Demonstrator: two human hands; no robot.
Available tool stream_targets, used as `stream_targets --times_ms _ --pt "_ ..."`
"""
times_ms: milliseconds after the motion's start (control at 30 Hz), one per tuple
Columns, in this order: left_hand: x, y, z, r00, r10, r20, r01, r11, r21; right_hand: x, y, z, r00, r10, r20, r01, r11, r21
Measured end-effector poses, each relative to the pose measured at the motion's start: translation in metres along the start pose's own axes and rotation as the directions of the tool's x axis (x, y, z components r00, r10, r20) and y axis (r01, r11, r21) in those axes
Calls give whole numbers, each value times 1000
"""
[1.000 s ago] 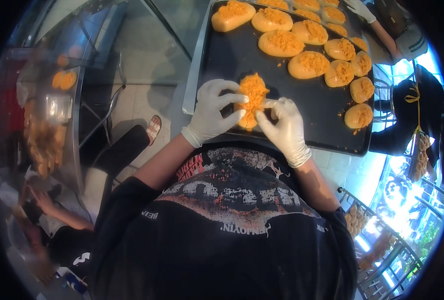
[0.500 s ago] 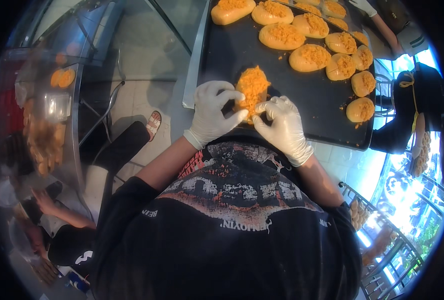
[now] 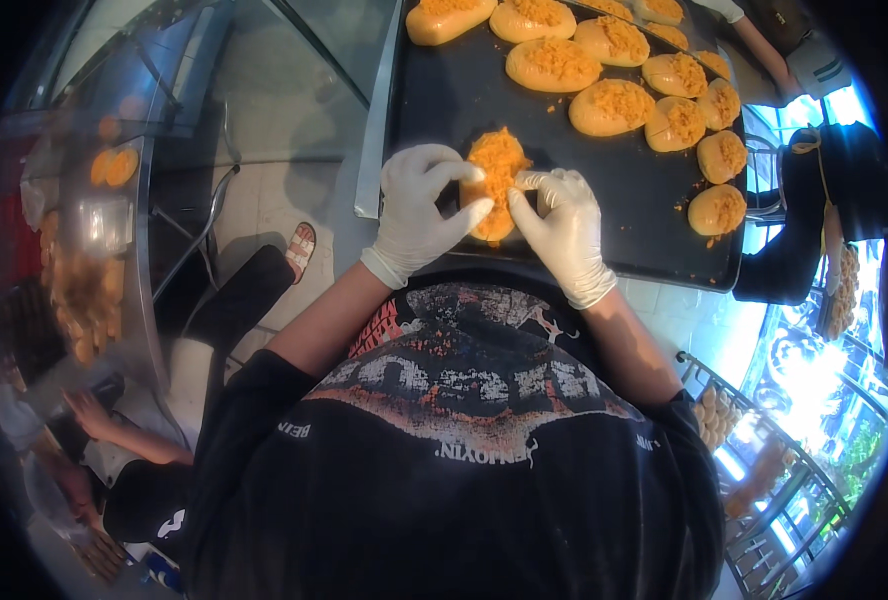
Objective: Splitting open bread rolls on a tray in a bakery production area.
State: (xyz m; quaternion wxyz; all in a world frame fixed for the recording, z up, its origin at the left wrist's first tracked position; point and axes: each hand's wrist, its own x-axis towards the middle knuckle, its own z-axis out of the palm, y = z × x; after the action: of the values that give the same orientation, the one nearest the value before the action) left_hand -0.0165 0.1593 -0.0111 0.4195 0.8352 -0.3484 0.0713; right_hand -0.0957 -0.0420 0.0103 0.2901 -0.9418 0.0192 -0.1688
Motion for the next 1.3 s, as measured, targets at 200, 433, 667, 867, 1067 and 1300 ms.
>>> stream_targets --times_ms 200,433,667,867,1067,1300 --pt "10 2 10 996 89 -19 -87 993 84 2 3 -6 990 111 91 -125 977 172" --pt "8 -4 8 1000 -6 -23 4 997 -77 5 8 0 991 132 7 -132 985 114" --pt "9 -4 4 998 -22 -53 20 999 -36 -4 10 -4 997 66 32 -70 984 162" --pt "11 -7 1 999 -38 -15 38 998 -51 -3 12 -3 999 44 -6 -42 987 152" --pt "11 -7 -2 997 -70 -25 68 994 -80 -5 13 -3 993 115 35 -120 952 282" --pt "11 -8 -5 998 36 60 -32 998 -60 -8 9 -10 972 106 211 -161 950 267"
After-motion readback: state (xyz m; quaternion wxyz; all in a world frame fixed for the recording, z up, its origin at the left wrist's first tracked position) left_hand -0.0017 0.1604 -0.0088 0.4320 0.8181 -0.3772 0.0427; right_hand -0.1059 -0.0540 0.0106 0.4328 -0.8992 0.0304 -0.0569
